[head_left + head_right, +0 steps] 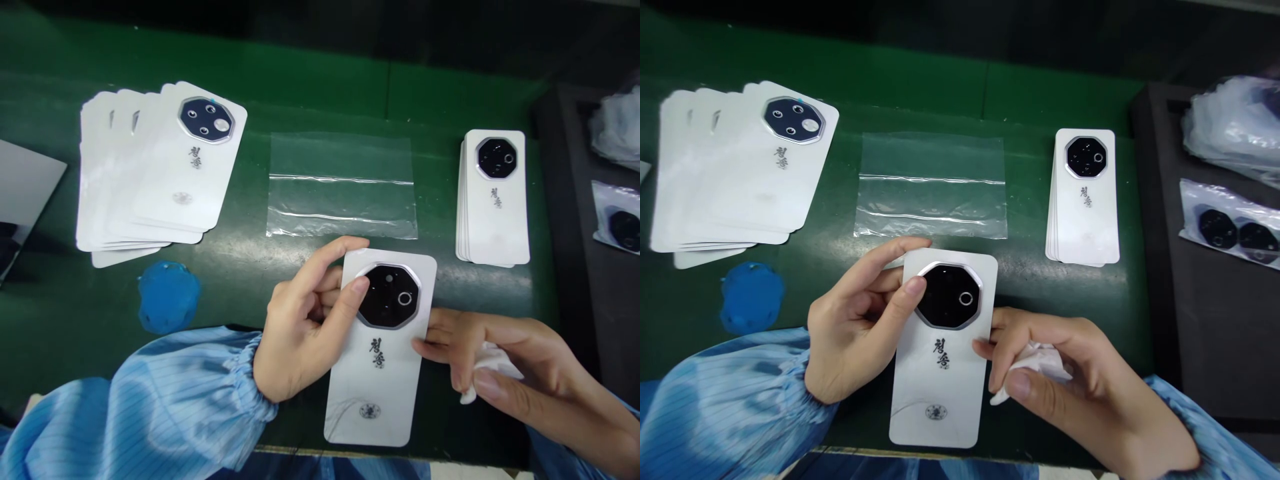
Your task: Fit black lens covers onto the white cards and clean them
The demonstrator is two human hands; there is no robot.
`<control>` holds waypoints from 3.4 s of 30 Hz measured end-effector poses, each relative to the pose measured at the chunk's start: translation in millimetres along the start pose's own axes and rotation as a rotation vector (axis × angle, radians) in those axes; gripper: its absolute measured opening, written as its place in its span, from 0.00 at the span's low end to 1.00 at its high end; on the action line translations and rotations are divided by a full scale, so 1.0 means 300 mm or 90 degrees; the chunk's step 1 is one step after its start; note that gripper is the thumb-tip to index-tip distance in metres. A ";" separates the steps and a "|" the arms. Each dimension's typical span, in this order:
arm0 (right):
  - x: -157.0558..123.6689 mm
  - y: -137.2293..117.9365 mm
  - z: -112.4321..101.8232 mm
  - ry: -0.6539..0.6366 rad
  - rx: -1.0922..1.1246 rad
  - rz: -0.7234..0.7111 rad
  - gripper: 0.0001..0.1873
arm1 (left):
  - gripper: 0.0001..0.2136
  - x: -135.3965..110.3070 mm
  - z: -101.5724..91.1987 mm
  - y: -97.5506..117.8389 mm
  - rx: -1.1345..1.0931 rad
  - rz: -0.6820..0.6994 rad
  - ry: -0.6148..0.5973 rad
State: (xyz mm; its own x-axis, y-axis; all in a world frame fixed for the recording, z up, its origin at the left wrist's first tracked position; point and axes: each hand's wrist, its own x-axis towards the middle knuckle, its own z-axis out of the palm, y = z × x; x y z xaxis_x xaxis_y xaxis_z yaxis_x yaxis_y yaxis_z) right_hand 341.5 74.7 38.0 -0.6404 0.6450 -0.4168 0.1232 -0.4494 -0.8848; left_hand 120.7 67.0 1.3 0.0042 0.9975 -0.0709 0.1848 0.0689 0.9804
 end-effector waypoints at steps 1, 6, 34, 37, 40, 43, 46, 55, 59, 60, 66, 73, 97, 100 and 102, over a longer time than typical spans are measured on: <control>0.001 -0.001 0.000 0.000 0.000 -0.003 0.09 | 0.14 0.001 0.000 0.000 0.000 0.006 -0.001; -0.002 0.002 -0.006 -0.011 0.007 -0.009 0.09 | 0.14 0.001 -0.004 0.001 -0.004 0.026 -0.018; 0.007 0.050 -0.101 0.719 -0.204 -0.373 0.06 | 0.15 0.472 0.428 0.050 0.305 0.204 -0.059; 0.064 0.090 -0.092 0.643 -0.302 -0.353 0.06 | 0.14 0.513 0.482 0.032 0.368 0.222 -0.026; 0.110 0.125 -0.089 0.614 -0.353 -0.337 0.07 | 0.13 0.526 0.493 0.020 0.403 0.230 0.000; 0.130 0.145 -0.098 0.614 -0.373 -0.324 0.07 | 0.15 0.541 0.489 0.021 0.415 0.247 0.003; 0.133 0.154 -0.109 0.618 -0.377 -0.319 0.08 | 0.16 0.563 0.485 0.023 0.417 0.267 -0.025; 0.143 0.169 -0.123 0.632 -0.394 -0.311 0.11 | 0.14 0.588 0.444 0.005 0.385 0.325 -0.106; 0.145 0.170 -0.127 0.630 -0.393 -0.310 0.11 | 0.14 0.594 0.414 0.006 0.373 0.355 -0.154; 0.146 0.171 -0.127 0.629 -0.392 -0.310 0.11 | 0.14 0.597 0.406 0.007 0.371 0.361 -0.167; 0.156 0.183 -0.133 0.629 -0.386 -0.321 0.11 | 0.15 0.631 0.383 -0.006 0.362 0.388 -0.226; 0.169 0.196 -0.139 0.629 -0.388 -0.331 0.11 | 0.14 0.661 0.398 -0.030 0.356 0.395 -0.223; 0.132 0.166 -0.107 0.686 -0.332 -0.399 0.12 | 0.24 0.330 0.060 -0.066 0.445 0.160 -0.063; 0.108 0.143 -0.080 0.593 -0.311 -0.434 0.12 | 0.19 0.269 0.075 -0.025 0.297 0.186 -0.023; 0.072 0.110 -0.034 0.449 -0.309 -0.457 0.11 | 0.16 0.197 0.081 0.012 0.196 0.183 0.028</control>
State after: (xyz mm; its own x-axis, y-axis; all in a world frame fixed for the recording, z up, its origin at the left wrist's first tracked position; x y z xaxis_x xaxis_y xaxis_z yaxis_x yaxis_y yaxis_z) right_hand 339.4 80.2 -2.4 -0.1270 0.9334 0.3356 0.2796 0.3583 -0.8907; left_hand 145.5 125.6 -3.9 0.0581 0.9755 0.2120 0.4672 -0.2143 0.8578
